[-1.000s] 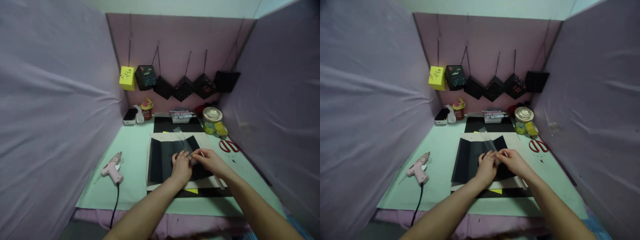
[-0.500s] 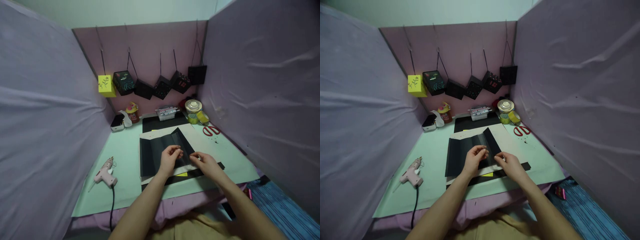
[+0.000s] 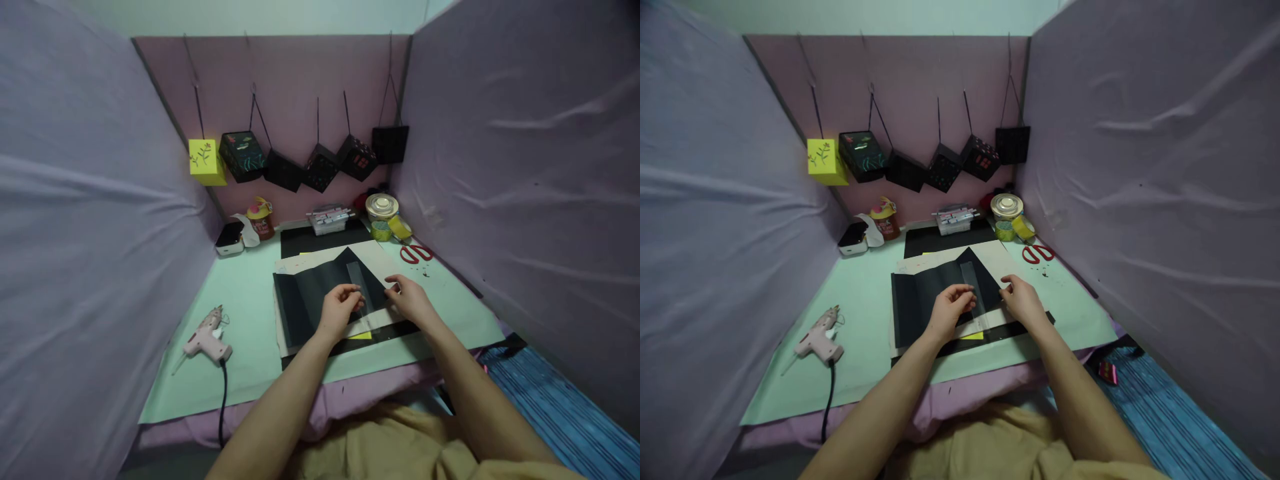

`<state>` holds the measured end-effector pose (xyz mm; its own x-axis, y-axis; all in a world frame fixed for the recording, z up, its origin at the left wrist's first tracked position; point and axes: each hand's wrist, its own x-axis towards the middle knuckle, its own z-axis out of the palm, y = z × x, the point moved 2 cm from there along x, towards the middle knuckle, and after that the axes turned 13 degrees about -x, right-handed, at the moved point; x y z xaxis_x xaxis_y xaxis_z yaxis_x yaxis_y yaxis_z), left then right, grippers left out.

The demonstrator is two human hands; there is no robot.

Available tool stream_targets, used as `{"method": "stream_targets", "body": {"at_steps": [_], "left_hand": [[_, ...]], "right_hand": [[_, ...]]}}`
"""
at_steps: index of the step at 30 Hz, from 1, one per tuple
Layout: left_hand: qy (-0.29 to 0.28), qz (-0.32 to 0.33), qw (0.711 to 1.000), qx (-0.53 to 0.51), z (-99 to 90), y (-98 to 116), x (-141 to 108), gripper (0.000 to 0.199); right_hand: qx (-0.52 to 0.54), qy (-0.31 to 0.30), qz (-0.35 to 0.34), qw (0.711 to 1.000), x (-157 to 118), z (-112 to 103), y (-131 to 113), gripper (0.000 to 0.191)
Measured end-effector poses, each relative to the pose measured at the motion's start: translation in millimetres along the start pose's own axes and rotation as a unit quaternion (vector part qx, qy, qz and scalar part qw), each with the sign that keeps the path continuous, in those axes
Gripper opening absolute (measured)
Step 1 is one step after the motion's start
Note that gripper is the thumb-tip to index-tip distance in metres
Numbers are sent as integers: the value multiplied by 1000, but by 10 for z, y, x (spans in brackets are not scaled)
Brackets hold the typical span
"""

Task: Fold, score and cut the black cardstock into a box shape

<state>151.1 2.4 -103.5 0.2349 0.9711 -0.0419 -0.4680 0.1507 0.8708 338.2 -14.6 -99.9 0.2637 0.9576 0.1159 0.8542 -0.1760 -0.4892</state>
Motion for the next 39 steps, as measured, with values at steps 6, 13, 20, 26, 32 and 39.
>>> {"method": "stream_targets", "body": {"at_steps": [6, 13, 20, 26, 32, 39], "left_hand": [[-50, 91, 993, 50, 20, 195, -158, 29], [-46, 175, 979, 91, -89, 269, -154, 28], [-13, 229, 967, 114, -136, 288, -118, 27], [30, 306, 937, 164, -202, 356, -109, 26], [71, 326, 928, 165, -308, 358, -51, 21], [70, 354, 914, 185, -302, 398, -75, 19]], "right_hand": [[139, -117, -55, 982, -569, 85, -72, 41], [89, -88, -35, 992, -825, 222, -39, 35], [73, -56, -35, 995, -826, 296, -39, 34], [73, -59, -32, 995, -842, 302, -32, 33], [75, -56, -35, 995, -839, 318, -27, 31], [74, -52, -34, 995, -845, 310, -37, 33]]}}
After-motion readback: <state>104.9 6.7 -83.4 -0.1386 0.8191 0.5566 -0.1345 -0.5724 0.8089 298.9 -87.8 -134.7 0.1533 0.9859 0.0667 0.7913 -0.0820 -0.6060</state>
